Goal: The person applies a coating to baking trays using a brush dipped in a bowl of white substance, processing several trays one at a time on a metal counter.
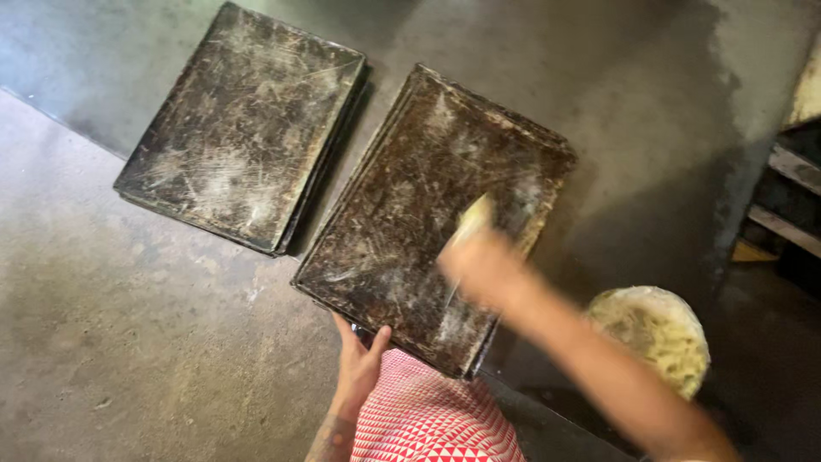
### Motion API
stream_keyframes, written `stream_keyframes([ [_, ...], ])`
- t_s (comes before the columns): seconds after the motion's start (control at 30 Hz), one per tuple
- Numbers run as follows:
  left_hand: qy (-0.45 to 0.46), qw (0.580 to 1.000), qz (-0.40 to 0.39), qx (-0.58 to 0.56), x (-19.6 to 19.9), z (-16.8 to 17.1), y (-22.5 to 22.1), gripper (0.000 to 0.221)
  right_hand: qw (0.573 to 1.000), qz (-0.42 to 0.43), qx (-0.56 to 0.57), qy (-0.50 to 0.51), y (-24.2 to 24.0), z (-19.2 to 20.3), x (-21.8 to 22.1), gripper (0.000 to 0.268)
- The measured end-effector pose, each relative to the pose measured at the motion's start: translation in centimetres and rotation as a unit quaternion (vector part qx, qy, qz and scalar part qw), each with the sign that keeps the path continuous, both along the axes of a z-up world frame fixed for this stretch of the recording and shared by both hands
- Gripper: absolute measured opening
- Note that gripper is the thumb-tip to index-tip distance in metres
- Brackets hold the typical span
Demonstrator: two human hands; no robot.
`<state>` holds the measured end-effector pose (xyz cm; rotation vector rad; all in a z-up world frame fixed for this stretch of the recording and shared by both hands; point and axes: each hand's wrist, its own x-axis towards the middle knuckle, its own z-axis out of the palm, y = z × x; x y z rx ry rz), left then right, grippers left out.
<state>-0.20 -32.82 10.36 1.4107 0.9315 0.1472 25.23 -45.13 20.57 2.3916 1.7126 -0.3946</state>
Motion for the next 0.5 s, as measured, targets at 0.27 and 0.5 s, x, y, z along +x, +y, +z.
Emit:
stream_keyframes([
  [0.27,0.024,0.984,0.122,0.125,0.1,2.9,2.3,0.116,0.792,-0.272,0.373,0.399,-8.6,-0.6,-9.9,0.018],
  [0.5,0.001,0.894,0.025,0.447,2.1,1.4,9.8,0.051,0.529,-0.520,0.474,0.475,-10.0,-3.8,-13.2,0.035],
])
